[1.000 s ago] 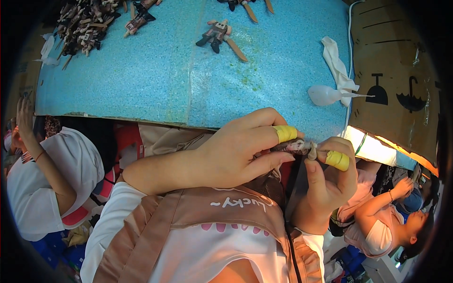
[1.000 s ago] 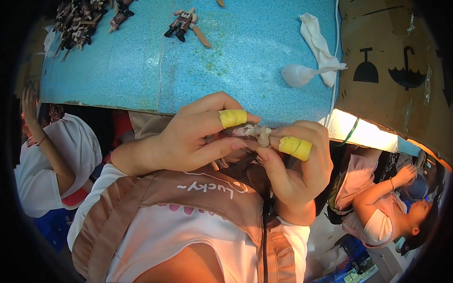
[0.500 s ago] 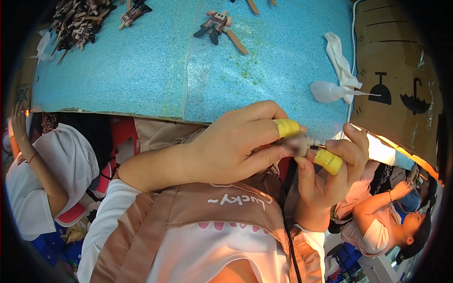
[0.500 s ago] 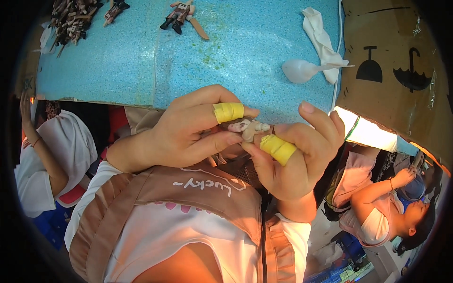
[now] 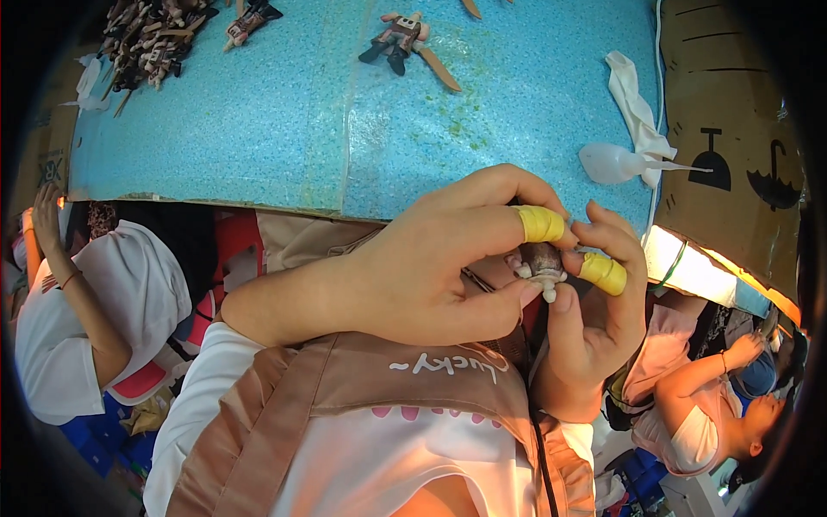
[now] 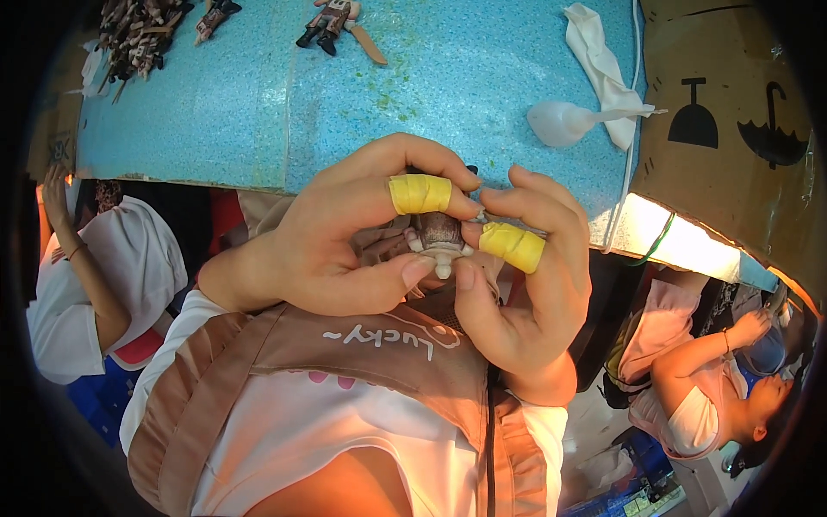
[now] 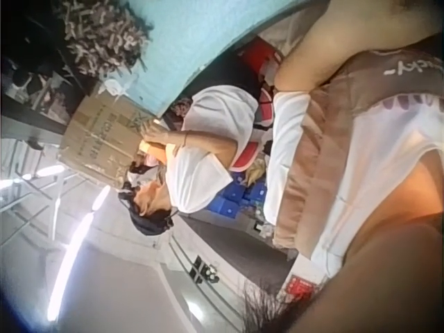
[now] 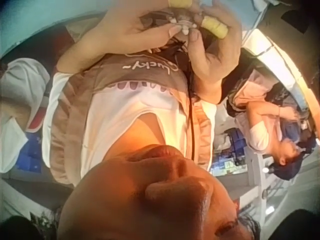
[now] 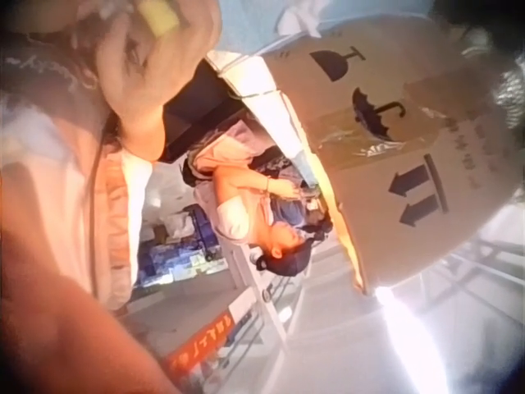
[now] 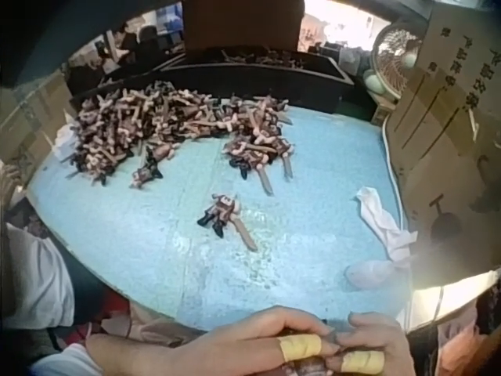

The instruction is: The person assembles small action figures by applying glue from a bottle onto the parts and attaching the pieces together by hand.

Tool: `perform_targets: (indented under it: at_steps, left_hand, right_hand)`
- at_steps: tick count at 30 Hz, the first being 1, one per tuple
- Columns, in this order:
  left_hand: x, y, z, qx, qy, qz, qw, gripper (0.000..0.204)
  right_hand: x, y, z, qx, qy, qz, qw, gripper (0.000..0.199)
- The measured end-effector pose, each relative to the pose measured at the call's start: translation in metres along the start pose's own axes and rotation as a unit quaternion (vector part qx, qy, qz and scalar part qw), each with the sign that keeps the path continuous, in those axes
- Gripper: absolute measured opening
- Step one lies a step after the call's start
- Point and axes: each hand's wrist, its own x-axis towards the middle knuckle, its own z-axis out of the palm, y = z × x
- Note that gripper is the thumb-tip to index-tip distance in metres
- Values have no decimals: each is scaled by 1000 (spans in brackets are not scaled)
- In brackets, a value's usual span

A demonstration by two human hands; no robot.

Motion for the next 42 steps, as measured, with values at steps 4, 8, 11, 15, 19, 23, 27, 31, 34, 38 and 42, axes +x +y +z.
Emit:
perform_targets:
  at_steps: [4, 8, 11, 15, 19, 23, 27, 31, 34, 38, 42]
  left_hand:
    - [-1, -2, 2, -7, 2, 5, 1000, 36]
    - [-1, -1, 3, 20, -5, 9, 1000, 37]
    - [-1, -2, 4, 55, 5, 16, 998, 38]
    - [-1, -7, 7, 86, 27, 57, 994, 38]
    - [-2, -8, 8, 91, 35, 59, 994, 37]
    - [-1, -7, 6, 2, 61, -18, 998, 28]
    - [-2, 4, 0, -110, -11, -169, 979, 38]
    - [-1, 13, -4, -128, -37, -233, 963, 66]
    - [-1, 15, -4, -165, -58, -266, 948, 70]
    - [-3, 9, 1, -163, -51, -255, 952, 69]
    - [-2, 8, -1, -138, -28, -226, 964, 62]
  right_hand:
    - [2, -3, 1, 3, 3, 8, 1000, 24]
    - [1, -3, 0, 23, -8, 23, 999, 23]
    - [1, -5, 4, 39, 14, 53, 998, 23]
    - [4, -10, -2, -21, -32, 64, 997, 23]
    - [1, -11, 1, -26, -28, 78, 996, 24]
    - [0, -6, 0, -34, -2, 78, 996, 26]
    - [1, -5, 5, -96, 10, -21, 995, 28]
    - [-2, 3, -2, -69, 30, 49, 996, 24]
    - [-1, 5, -2, 51, 26, 116, 992, 17]
    - [-2, 2, 2, 89, 32, 142, 985, 17]
    - [6, -7, 2, -15, -15, 45, 999, 42]
